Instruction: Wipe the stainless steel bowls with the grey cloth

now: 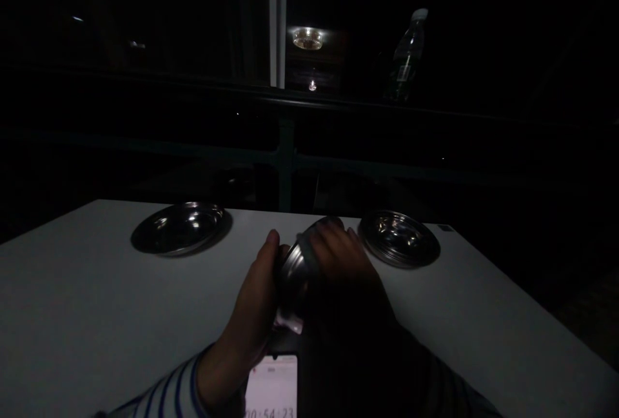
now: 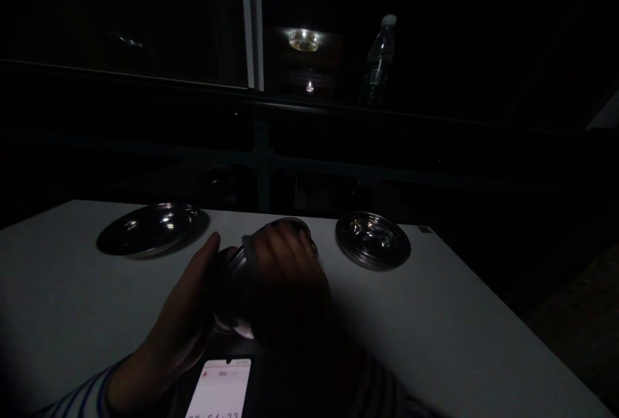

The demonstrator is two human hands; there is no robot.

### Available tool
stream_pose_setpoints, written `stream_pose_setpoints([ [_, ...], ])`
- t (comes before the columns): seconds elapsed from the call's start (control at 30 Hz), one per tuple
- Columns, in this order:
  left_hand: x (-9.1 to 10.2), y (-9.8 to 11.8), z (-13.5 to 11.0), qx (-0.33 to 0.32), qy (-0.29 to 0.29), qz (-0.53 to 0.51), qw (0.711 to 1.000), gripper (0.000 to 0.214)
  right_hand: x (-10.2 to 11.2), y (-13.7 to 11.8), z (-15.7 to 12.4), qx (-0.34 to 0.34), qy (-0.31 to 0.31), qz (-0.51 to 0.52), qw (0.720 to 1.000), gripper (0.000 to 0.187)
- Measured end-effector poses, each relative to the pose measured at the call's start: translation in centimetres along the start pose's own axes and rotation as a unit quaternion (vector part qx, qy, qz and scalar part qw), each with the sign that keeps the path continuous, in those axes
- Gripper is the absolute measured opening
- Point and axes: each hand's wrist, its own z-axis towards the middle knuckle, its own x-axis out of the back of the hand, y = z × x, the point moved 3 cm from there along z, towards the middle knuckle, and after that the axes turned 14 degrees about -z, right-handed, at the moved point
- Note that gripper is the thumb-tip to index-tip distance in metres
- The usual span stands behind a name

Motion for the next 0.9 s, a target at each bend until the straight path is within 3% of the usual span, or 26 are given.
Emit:
stream_pose_setpoints([
  [0.13, 0.2, 0.1, 0.5, -0.006, 0.023, -0.018, 1.000, 0.040, 0.1, -1.4, 0.0, 0.059, 0.014, -0.013, 0.998, 0.039],
  [0.33, 0.4, -0.9, 0.6, 0.043, 0.003, -0.004, 0.999, 0.046, -0.2, 1.6, 0.3, -0.030, -0.029, 0.005, 0.999, 0.043],
  [0.57, 0.3, -0.1, 0.1, 0.037, 0.045, -0.071, 0.996, 0.033, 0.2, -2.4, -0.7, 0.087, 0.007, -0.022, 0.996, 0.040],
  [0.67, 0.4, -0.3, 0.3, 0.034, 0.066, -0.089, 0.993, 0.025, -0.1, -2.2, -0.6, 0.103, 0.011, -0.031, 0.994, 0.038],
  [0.8, 0.8, -1.2, 0.3, 0.066, 0.101, -0.074, 0.990, 0.021, -0.9, -0.2, 0.0, 0.040, 0.001, -0.027, 0.999, 0.036],
  [0.9, 1.0, -1.5, 0.2, 0.076, 0.109, -0.071, 0.989, 0.022, -1.0, 0.0, 0.2, 0.012, -0.011, -0.010, 1.000, 0.036],
])
